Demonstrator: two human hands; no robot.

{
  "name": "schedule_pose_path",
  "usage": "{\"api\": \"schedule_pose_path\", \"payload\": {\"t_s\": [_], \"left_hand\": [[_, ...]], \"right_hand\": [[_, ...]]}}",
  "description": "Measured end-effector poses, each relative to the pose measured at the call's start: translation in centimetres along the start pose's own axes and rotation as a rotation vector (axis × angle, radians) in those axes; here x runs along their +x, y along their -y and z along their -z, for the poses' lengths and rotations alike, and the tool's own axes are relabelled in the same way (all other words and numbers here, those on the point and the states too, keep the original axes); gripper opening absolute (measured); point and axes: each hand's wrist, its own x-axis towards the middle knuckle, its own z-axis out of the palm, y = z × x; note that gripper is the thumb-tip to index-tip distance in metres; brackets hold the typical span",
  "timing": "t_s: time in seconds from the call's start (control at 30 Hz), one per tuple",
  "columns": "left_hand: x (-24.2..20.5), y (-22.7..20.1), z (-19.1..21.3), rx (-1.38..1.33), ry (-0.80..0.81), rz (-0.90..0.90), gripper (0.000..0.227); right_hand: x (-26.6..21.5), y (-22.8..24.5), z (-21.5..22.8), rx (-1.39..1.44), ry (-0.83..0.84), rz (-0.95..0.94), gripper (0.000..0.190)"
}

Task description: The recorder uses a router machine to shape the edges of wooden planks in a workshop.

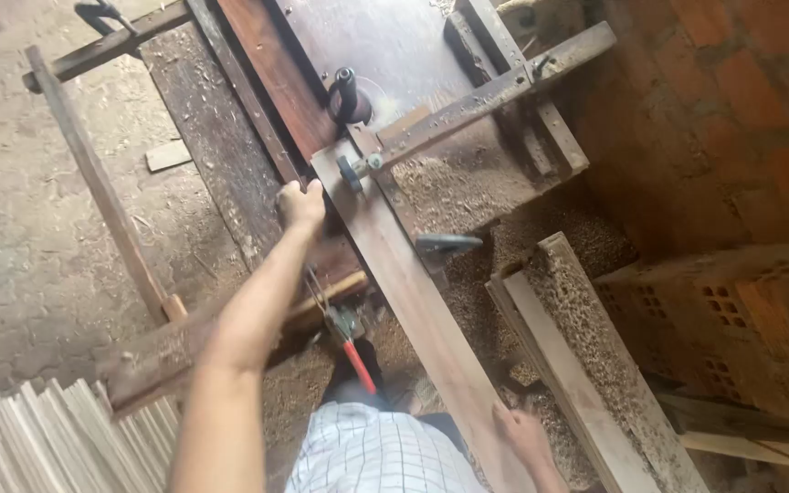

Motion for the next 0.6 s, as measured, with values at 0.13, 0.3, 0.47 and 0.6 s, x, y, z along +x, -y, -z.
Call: {"api": "schedule_pose_path", "payload": {"t_s": [0.13,0.3,0.47,0.6], "left_hand": [[5.2,1.5,-7.7,0.175,-0.268,-0.094,0.080],[5.5,1.2,-10.1,0.226,-0.146,0.043,0.080],[8.8,2.5,-11.4,0.280,-0.160,0.064,0.088],[9.1,-0.5,-10.0,0.230,-0.165,0.081,0.086]], "right_hand": [[0.2,-2.7,-0.4,0.031,0.103,-0.158,0.070],[3.0,-12.5,-4.7,-0.100,0.122,-0.419,0.081],[1.7,-7.0,-2.2,-0.133,0.075,-0.308,0.079],[0.9,-5.3,-3.5,0.023,0.061,-0.307,0.081]]}}
